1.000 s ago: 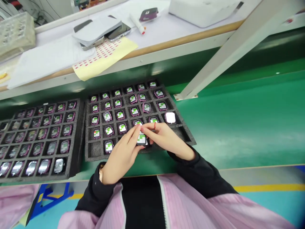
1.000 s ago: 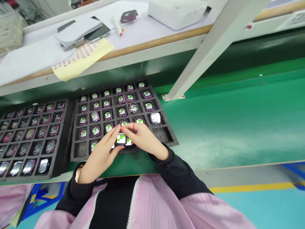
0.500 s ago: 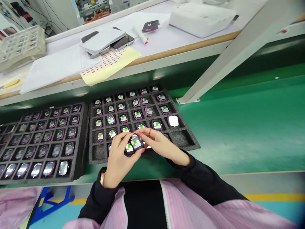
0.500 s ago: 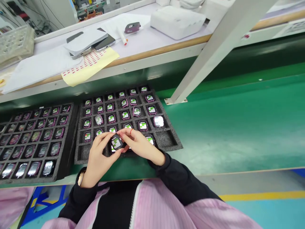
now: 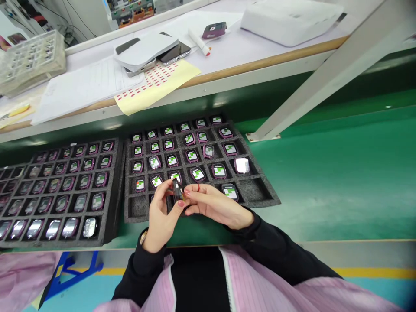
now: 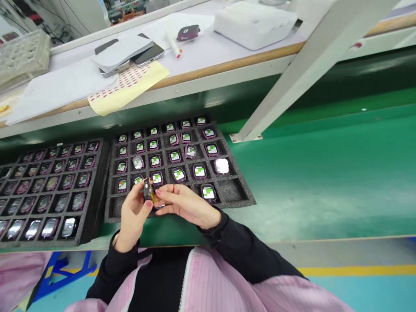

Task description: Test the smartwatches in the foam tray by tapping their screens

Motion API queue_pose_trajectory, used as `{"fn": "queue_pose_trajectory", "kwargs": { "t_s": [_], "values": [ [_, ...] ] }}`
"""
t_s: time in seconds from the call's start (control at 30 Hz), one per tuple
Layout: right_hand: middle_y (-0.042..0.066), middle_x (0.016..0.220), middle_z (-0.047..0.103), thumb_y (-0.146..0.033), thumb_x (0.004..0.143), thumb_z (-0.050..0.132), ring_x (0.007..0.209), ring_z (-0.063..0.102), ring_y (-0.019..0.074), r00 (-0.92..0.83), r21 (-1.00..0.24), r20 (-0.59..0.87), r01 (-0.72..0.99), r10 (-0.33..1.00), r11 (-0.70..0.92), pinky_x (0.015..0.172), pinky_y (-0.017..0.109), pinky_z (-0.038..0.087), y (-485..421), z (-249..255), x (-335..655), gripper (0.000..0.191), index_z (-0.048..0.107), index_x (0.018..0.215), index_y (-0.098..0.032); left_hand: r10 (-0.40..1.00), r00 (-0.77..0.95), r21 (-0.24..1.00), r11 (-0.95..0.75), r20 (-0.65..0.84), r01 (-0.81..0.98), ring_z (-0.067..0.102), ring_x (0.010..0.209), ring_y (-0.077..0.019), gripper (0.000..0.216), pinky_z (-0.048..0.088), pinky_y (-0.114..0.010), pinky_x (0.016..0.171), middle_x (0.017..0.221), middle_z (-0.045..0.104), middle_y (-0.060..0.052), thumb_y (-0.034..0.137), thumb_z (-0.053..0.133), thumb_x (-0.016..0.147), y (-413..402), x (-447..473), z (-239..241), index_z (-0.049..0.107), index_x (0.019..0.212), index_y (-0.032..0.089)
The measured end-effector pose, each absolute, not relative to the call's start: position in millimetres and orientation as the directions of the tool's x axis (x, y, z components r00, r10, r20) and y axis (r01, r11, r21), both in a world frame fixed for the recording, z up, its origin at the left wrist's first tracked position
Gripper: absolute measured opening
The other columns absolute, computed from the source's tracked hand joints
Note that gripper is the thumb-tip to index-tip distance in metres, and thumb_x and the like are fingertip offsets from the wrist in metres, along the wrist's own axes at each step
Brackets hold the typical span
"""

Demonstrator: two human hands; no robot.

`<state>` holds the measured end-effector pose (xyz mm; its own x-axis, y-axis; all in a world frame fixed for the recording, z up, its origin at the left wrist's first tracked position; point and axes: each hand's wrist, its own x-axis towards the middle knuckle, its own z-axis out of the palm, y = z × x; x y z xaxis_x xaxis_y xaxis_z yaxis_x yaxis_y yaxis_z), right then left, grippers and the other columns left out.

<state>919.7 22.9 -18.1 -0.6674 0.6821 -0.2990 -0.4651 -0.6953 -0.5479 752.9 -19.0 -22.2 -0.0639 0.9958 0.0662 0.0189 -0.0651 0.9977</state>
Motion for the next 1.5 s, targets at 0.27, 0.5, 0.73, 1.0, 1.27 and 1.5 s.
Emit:
{"fn": "queue_pose_trajectory", "kwargs": {
  "t_s": [0.27, 0.5, 0.73, 1.0, 1.27, 1.5],
  "values": [
    [0.000, 0.085, 0.071, -0.031, 0.067, 0.098, 0.077, 0.067, 0.0087, -0.624, -0.547, -0.318, -0.494, 0.714, -0.676, 0.072, 0.018, 0.057, 21, -26, 918, 0.037, 0.077, 0.093, -0.017, 0.947, -0.076, 0.913, -0.278, 0.313, 0.300, 0.056, 0.119, -0.0227, 0.049, 0.048, -0.033, 0.100, 0.126, 0.062, -0.008, 0.034, 0.079, 0.084, -25, 754, -29, 0.061, 0.129, 0.026],
    [0.003, 0.087, 0.075, -0.038, 0.074, 0.092, 0.076, 0.067, 0.0099, -0.443, -0.795, -0.266, -0.402, 0.856, -0.454, 0.075, 0.020, 0.056, 20, -10, 919, 0.031, 0.079, 0.092, -0.016, 0.985, -0.112, 0.991, -0.130, 0.131, 0.020, 0.060, 0.122, -0.0254, 0.050, 0.048, -0.036, 0.105, 0.131, 0.063, -0.011, 0.040, 0.080, 0.084, -27, 751, -35, 0.065, 0.128, 0.025],
    [0.004, 0.077, 0.073, -0.045, 0.072, 0.092, 0.059, 0.064, 0.0107, -0.360, -0.865, -0.230, -0.350, 0.904, -0.360, 0.060, 0.023, 0.057, 12, 2, 914, 0.036, 0.077, 0.087, -0.015, 0.987, 0.099, 0.847, 0.157, -0.123, -0.507, 0.066, 0.110, -0.0238, 0.058, 0.051, -0.036, 0.103, 0.125, 0.069, -0.011, 0.053, 0.083, 0.076, -29, 756, -32, 0.070, 0.125, 0.025],
    [0.003, 0.077, 0.067, -0.050, 0.074, 0.088, 0.052, 0.053, 0.0080, -0.255, -0.934, -0.151, -0.281, 0.955, -0.222, 0.043, 0.020, 0.042, 7, 5, 903, 0.040, 0.068, 0.073, -0.015, 0.977, 0.121, 0.775, 0.214, -0.177, -0.594, 0.067, 0.098, -0.0245, 0.058, 0.049, -0.043, 0.104, 0.112, 0.072, -0.012, 0.056, 0.084, 0.071, -32, 757, -31, 0.074, 0.118, 0.023],
    [0.001, 0.069, 0.064, -0.054, 0.074, 0.088, 0.045, 0.050, 0.0069, -0.349, -0.899, -0.205, -0.303, 0.915, -0.317, 0.041, 0.019, 0.042, 8, 14, 909, 0.047, 0.064, 0.077, -0.014, 0.981, 0.129, 0.839, 0.189, -0.142, -0.510, 0.066, 0.105, -0.0220, 0.061, 0.052, -0.033, 0.098, 0.131, 0.067, -0.011, 0.052, 0.086, 0.072, -31, 753, -31, 0.071, 0.125, 0.027],
    [0.001, 0.062, 0.062, -0.062, 0.075, 0.084, 0.041, 0.049, 0.0076, -0.355, -0.900, -0.220, -0.284, 0.908, -0.330, 0.036, 0.018, 0.040, 4, 13, 905, 0.053, 0.058, 0.075, -0.016, 0.987, 0.132, 0.850, 0.146, -0.090, -0.506, 0.065, 0.112, -0.0209, 0.058, 0.051, -0.029, 0.099, 0.128, 0.068, -0.009, 0.050, 0.087, 0.072, -29, 750, -31, 0.071, 0.124, 0.029]
  ]
}}
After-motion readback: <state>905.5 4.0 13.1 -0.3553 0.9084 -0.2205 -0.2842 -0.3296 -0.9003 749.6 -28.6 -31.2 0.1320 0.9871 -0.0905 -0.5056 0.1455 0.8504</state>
